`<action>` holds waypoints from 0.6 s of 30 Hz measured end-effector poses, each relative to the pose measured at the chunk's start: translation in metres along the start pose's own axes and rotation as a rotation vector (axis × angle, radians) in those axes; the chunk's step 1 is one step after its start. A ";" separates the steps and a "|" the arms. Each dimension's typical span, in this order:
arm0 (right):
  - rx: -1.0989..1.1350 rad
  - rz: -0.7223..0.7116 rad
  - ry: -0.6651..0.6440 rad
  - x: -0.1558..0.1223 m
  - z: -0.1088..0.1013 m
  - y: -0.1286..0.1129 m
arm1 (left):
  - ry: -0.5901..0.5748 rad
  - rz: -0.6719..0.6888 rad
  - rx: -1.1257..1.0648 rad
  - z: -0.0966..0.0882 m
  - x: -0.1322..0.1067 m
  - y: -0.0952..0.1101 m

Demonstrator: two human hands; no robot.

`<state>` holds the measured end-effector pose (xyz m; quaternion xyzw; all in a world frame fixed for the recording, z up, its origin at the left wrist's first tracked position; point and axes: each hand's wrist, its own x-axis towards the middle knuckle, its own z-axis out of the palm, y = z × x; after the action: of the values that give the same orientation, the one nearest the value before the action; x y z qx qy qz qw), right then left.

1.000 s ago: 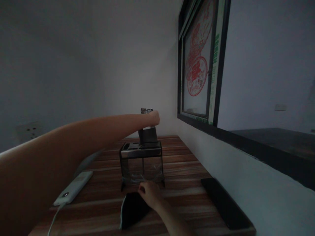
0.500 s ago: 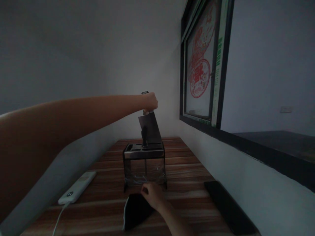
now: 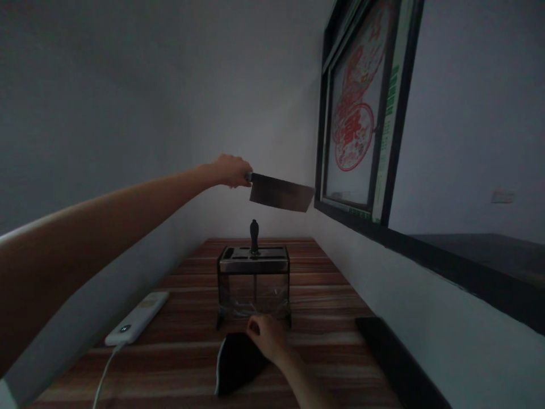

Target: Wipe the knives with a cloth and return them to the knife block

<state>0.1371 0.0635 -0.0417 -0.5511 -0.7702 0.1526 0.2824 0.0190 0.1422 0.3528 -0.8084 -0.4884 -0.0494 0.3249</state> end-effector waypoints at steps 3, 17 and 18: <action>0.012 0.005 0.011 0.000 0.002 0.002 | 0.043 -0.077 -0.268 0.032 -0.025 -0.007; 0.155 -0.151 -0.080 -0.003 0.001 0.002 | -0.254 -0.449 -1.852 0.151 -0.272 0.122; 0.174 -0.163 -0.091 -0.004 0.000 0.002 | -0.301 -0.465 -1.959 0.153 -0.287 0.137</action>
<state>0.1393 0.0602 -0.0442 -0.4525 -0.8084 0.2204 0.3054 -0.0533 -0.0301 0.0531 -0.6020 -0.4141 -0.3873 -0.5623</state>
